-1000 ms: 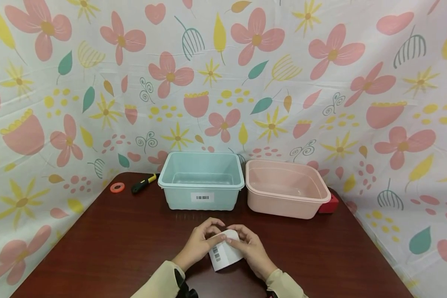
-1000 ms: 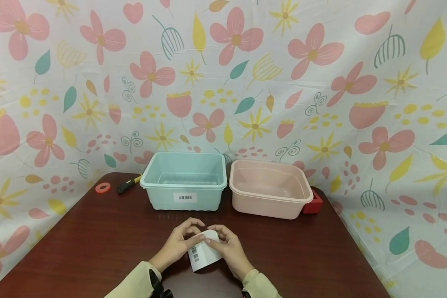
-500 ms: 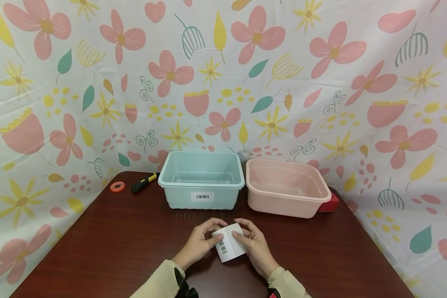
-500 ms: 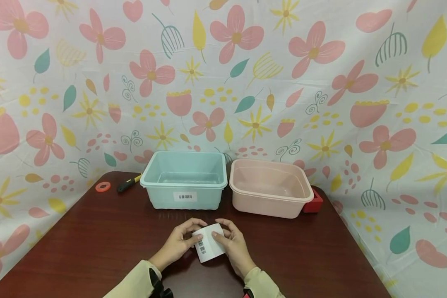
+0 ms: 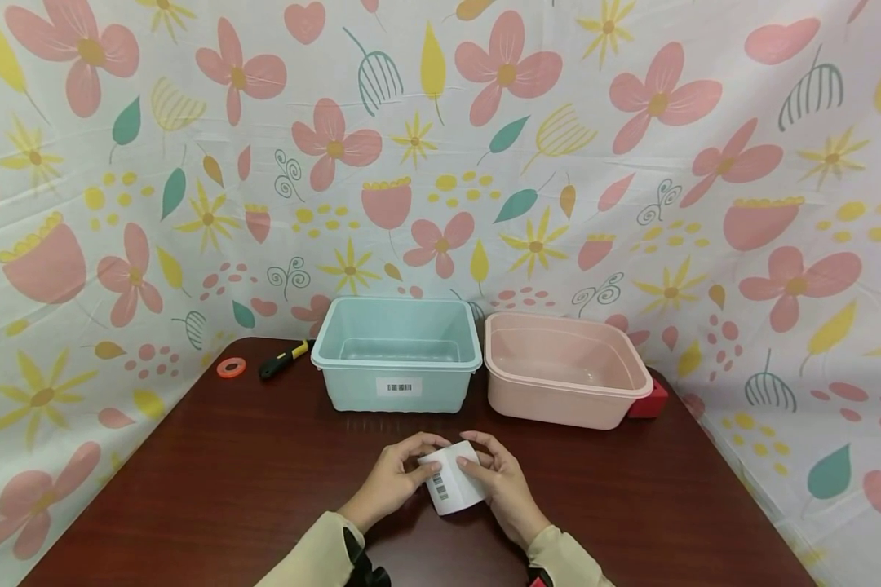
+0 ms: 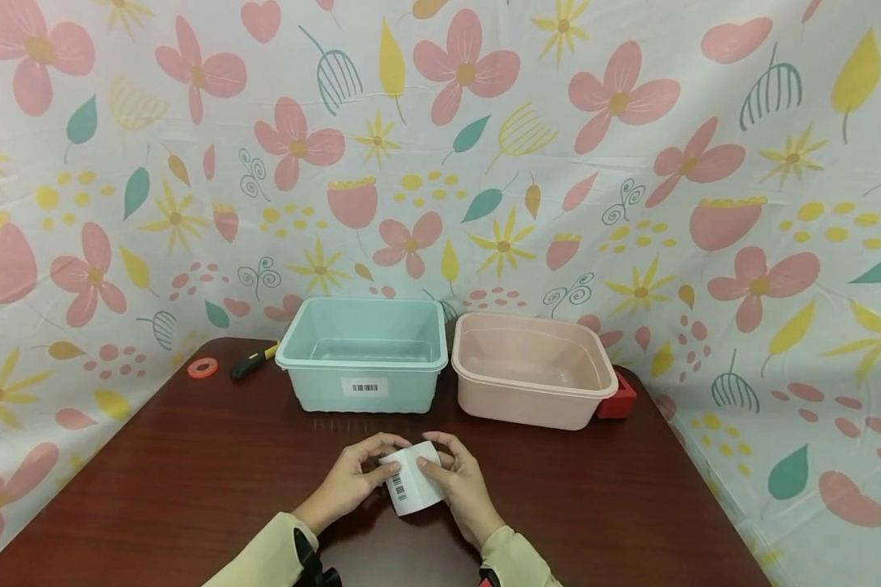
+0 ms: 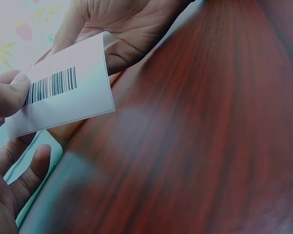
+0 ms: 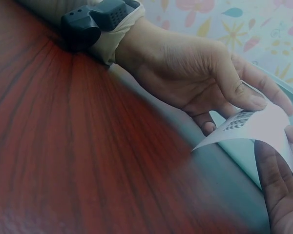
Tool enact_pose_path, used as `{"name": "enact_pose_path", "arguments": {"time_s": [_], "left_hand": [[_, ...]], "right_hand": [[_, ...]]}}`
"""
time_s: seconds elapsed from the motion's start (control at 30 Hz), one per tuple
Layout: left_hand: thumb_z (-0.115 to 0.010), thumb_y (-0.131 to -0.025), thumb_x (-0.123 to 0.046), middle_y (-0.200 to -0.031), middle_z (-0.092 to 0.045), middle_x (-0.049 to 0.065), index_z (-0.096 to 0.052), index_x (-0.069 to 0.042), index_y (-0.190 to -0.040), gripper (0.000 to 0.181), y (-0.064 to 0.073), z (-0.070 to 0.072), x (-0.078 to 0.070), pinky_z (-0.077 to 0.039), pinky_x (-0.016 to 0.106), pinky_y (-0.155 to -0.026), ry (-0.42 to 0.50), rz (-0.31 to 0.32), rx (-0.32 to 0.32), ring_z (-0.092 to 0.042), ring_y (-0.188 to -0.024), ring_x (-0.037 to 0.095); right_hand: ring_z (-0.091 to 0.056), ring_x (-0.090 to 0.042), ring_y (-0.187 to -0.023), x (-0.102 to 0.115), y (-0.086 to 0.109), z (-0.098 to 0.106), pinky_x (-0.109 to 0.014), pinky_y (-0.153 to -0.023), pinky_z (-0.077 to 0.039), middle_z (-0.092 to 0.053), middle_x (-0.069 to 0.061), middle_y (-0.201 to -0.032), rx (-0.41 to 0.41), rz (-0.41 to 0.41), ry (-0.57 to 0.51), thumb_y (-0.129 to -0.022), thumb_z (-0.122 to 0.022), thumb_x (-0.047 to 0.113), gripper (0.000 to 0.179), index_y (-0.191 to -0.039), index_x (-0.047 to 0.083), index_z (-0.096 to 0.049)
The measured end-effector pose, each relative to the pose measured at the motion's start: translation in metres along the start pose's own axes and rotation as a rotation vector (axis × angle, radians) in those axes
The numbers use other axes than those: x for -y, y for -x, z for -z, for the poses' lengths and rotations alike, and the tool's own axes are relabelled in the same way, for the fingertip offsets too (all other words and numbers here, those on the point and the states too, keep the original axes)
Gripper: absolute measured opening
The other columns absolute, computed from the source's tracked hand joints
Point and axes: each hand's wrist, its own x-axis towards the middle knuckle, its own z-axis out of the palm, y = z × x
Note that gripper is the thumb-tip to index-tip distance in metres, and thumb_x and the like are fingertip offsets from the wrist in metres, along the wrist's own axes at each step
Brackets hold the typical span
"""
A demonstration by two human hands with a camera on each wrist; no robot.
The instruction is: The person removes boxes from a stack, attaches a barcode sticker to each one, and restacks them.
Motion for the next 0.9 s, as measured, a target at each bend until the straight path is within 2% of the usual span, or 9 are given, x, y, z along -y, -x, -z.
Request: {"name": "enact_pose_path", "arguments": {"time_s": [0.33,0.63,0.9], "left_hand": [[-0.067,-0.094,0.000,-0.102,-0.074,0.008,-0.067,-0.007,-0.121,0.028,0.0012,0.0006,-0.0059,-0.051,0.029,-0.069,-0.042,0.016,0.010,-0.064,-0.080,0.026],[-0.068,-0.093,0.001,-0.102,-0.074,0.008,-0.066,-0.006,-0.116,0.024,0.0013,0.0001,-0.0030,-0.051,0.032,-0.073,-0.042,-0.003,0.016,-0.064,-0.089,0.028],[-0.067,-0.093,0.002,-0.101,-0.074,0.007,-0.063,-0.005,-0.113,0.022,0.0012,0.0011,-0.0010,-0.052,0.032,-0.071,-0.047,-0.013,0.034,-0.064,-0.091,0.029]], "right_hand": [[-0.068,-0.024,-0.098,-0.0013,0.0005,0.0007,-0.038,-0.079,-0.057,-0.069,-0.014,-0.114,0.027,0.005,0.052,-0.094,-0.071,0.016,0.062,-0.143,-0.004,-0.040],[-0.068,-0.025,-0.099,0.0000,0.0018,-0.0015,-0.039,-0.079,-0.056,-0.068,-0.018,-0.117,0.036,-0.022,0.063,-0.094,-0.070,0.012,0.060,-0.143,-0.004,-0.040],[-0.068,-0.026,-0.097,-0.0023,0.0009,-0.0014,-0.038,-0.077,-0.055,-0.068,-0.018,-0.116,0.058,-0.014,0.115,-0.094,-0.071,0.015,0.059,-0.142,-0.004,-0.042]]}}
